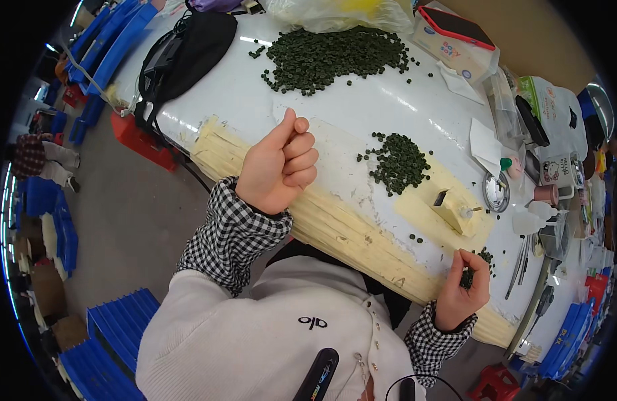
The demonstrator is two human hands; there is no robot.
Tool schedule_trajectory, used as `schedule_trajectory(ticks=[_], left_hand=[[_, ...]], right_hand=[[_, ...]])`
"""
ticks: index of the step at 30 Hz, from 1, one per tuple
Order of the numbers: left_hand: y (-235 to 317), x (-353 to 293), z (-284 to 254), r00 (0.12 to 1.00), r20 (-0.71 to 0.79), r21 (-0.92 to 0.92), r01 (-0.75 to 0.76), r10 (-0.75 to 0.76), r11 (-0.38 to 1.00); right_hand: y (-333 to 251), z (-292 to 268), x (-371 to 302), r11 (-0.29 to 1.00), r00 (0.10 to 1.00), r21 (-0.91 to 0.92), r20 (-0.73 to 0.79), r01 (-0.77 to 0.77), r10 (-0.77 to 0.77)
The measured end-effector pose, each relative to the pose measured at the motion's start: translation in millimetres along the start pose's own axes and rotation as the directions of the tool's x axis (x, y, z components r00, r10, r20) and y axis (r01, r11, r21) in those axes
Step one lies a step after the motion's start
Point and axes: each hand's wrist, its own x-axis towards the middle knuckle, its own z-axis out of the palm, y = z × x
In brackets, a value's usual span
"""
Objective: Assembling small green plastic components onto a white toy base on a workbench.
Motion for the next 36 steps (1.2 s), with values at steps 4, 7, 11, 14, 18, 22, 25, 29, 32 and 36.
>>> schedule_trajectory(ticks=[4,7,11,14,18,22,25,29,32,36], left_hand=[[-4,4,15,0.984,-0.175,-0.2,-0.026,-0.009,0.98],[16,8,3,0.986,-0.134,-0.181,-0.125,0.101,0.976],[93,6,-39,0.722,-0.202,0.292,-0.6,0.661,0.745],[154,-16,-79,0.219,-0.127,0.89,-0.405,0.967,0.208],[198,-32,-140,0.304,0.12,0.826,0.497,0.945,-0.265],[207,-29,-135,0.455,-0.033,0.754,0.595,0.89,-0.277],[207,-25,-129,0.42,-0.015,0.742,0.613,0.907,-0.272],[209,-19,-131,0.441,-0.025,0.782,0.568,0.897,-0.257],[222,-13,-168,0.463,0.072,0.905,0.342,0.883,-0.253],[221,-8,-160,0.452,0.072,0.847,0.443,0.889,-0.294]], right_hand=[[1,0,0,1.0,1.0,-0.007,0.009,-0.007,0.007],[3,0,-1,1.0,1.0,-0.012,0.0,-0.009,0.009],[1,0,-1,1.0,1.0,-0.015,-0.002,-0.023,0.023],[1,0,0,0.999,0.999,0.023,0.01,-0.037,0.036],[2,3,-1,0.999,0.999,0.017,0.003,-0.039,0.039],[2,3,-1,0.999,0.999,0.021,0.01,-0.037,0.037],[3,3,0,0.999,0.999,0.022,0.012,-0.034,0.034],[3,2,0,0.999,0.999,0.018,0.017,-0.044,0.044],[3,3,0,0.999,0.999,0.021,0.022,-0.034,0.033],[4,3,-1,1.0,1.0,0.013,0.024,-0.019,0.019]])
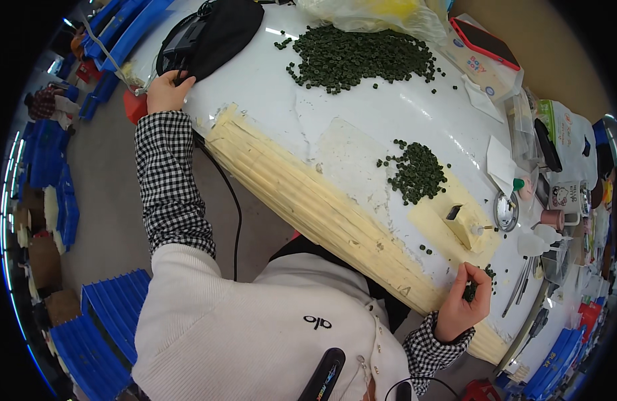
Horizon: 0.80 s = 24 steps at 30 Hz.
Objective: Assembling small green plastic components onto a white toy base on a workbench.
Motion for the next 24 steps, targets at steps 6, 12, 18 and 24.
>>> schedule_trajectory(ticks=[6,12,18,24], left_hand=[[-4,13,2,0.997,0.079,-0.06,-0.002,0.007,0.998],[43,-13,5,0.992,0.113,-0.191,-0.037,0.06,0.981],[85,-37,13,0.974,0.183,-0.35,-0.063,0.134,0.935],[96,-47,21,0.964,0.169,-0.369,-0.131,0.205,0.92]], right_hand=[[-1,1,0,1.0,1.0,-0.005,0.003,0.001,-0.001],[-2,0,2,1.0,0.999,0.006,0.034,-0.016,0.016],[-3,0,1,1.0,0.999,-0.01,0.035,-0.016,0.017],[-2,0,0,0.999,0.998,-0.016,0.041,-0.036,0.037]])
